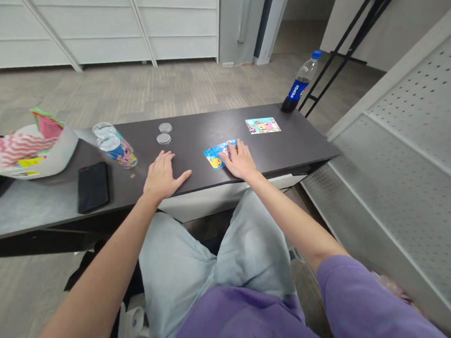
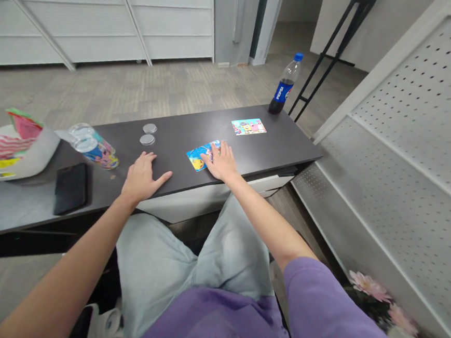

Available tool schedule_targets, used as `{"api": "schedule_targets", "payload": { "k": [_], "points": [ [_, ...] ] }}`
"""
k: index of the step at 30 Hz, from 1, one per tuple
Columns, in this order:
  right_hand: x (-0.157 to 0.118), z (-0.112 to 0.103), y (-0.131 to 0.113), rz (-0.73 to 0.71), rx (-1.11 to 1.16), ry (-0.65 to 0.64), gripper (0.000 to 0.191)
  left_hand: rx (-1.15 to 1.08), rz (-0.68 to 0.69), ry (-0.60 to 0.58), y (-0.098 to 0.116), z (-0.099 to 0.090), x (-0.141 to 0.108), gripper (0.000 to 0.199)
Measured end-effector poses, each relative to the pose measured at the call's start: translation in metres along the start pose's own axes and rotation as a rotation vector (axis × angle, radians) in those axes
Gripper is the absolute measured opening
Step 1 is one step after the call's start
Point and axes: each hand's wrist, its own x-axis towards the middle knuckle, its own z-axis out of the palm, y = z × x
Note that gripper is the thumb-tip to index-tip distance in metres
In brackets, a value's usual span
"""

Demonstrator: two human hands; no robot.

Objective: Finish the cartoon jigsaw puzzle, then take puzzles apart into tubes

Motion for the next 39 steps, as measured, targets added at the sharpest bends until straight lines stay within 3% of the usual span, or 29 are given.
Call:
{"api": "schedule_targets", "payload": {
  "k": [5,15,19,25,31,39],
  "points": [
    [0.002,0.015,-0.021,-0.124,0.095,-0.028,0.099,0.052,0.019,-0.004,0.004,-0.001,0.000,0.071],
    [0.010,-0.006,0.006,-0.362,0.206,-0.036,0.095,0.044,0.014,-0.004,0.037,0.020,0.034,0.068],
    [0.028,-0.008,0.007,-0.368,0.158,-0.031,0.089,0.018,-0.020,-0.001,0.036,0.019,0.044,0.065],
    [0.048,-0.015,-0.005,-0.352,0.039,-0.094,0.099,-0.014,-0.099,-0.044,0.028,0.015,0.057,0.061],
    [0.046,-0.022,-0.015,-0.350,-0.053,-0.138,0.103,-0.024,-0.155,-0.082,0.030,0.011,0.071,0.060],
    [0.045,-0.022,-0.017,-0.353,-0.095,-0.140,0.102,-0.049,-0.182,-0.109,0.036,0.008,0.072,0.059]
  ]
}}
